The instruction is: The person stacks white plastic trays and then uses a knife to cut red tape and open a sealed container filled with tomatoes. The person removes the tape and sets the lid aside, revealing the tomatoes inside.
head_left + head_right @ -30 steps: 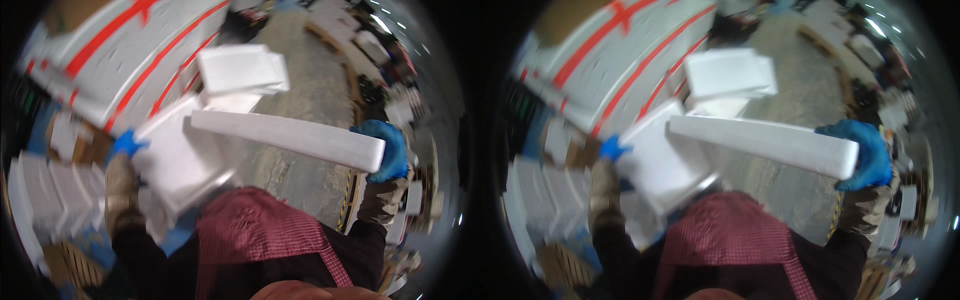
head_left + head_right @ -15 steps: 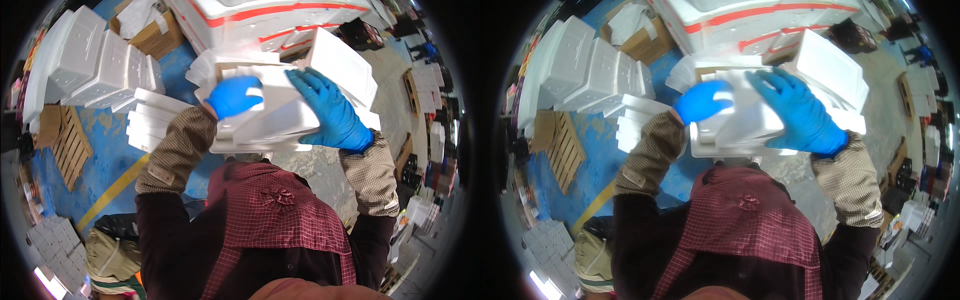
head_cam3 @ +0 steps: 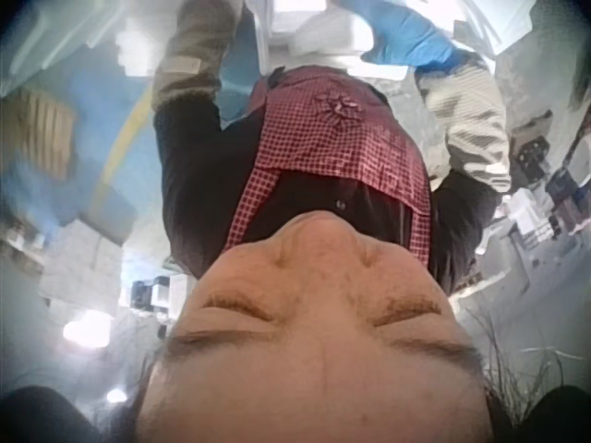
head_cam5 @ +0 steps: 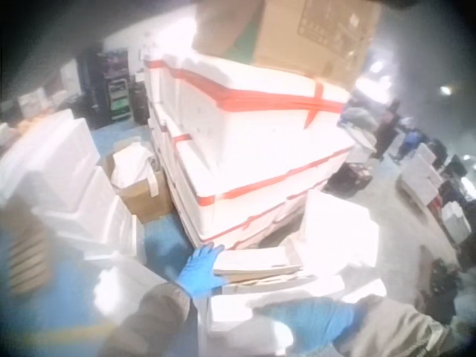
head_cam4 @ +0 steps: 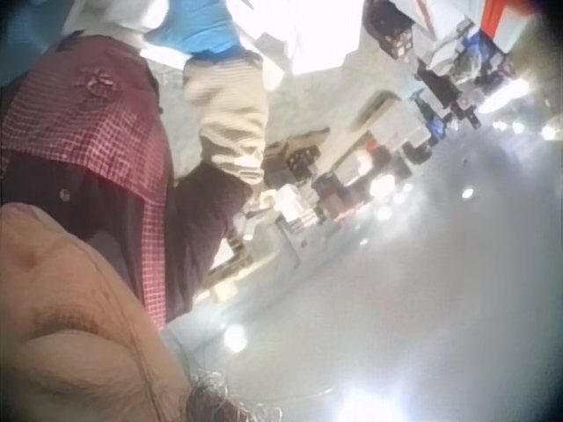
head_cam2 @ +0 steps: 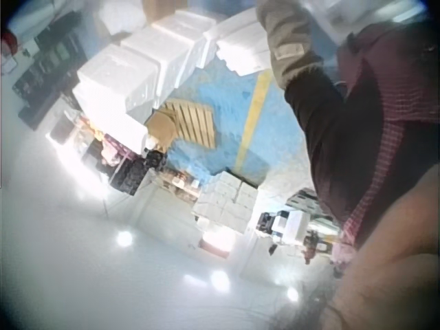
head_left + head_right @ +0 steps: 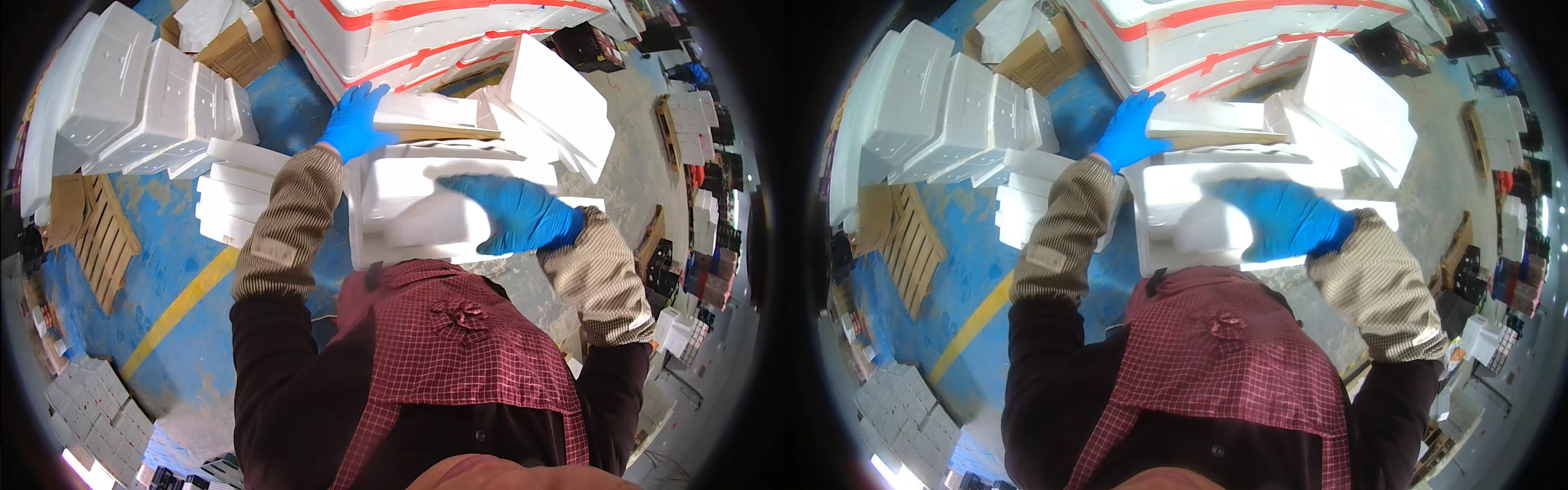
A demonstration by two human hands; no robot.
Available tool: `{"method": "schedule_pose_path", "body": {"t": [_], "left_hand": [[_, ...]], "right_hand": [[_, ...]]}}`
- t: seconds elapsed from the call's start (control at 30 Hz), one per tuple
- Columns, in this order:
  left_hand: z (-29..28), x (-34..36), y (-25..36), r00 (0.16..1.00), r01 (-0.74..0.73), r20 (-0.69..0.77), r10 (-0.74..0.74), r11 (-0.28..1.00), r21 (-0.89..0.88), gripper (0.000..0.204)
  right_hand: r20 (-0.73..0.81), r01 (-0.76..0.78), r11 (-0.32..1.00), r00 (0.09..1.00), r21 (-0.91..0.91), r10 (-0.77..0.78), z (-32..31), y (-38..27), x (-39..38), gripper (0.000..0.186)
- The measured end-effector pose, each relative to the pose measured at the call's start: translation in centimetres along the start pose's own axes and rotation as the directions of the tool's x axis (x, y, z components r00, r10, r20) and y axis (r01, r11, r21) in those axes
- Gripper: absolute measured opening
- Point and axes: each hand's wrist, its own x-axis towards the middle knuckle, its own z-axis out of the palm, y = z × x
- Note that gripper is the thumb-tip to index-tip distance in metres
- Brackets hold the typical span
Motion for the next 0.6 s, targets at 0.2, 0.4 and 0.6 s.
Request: {"method": "schedule_pose_path", "body": {"t": [0.2,0.4,0.6], "left_hand": [[6.6,8.8,-4.5,0.842,0.384,0.459,-0.284,0.913,-0.140,0.084],[10.6,10.9,-7.6,0.915,0.267,0.341,-0.218,0.958,-0.103,0.087],[17.6,7.7,-1.8,0.969,-0.233,0.034,0.244,0.866,0.442,0.089]], "right_hand": [[-0.025,-0.043,0.997,0.999,0.063,0.045,3.2,-3.2,-0.1,0.072],[-0.174,-0.111,0.980,0.981,-0.168,0.081,2.0,-1.4,-0.1,0.109],[-0.131,-0.272,0.949,0.947,0.156,0.293,-0.7,8.5,4.8,0.116]]}}
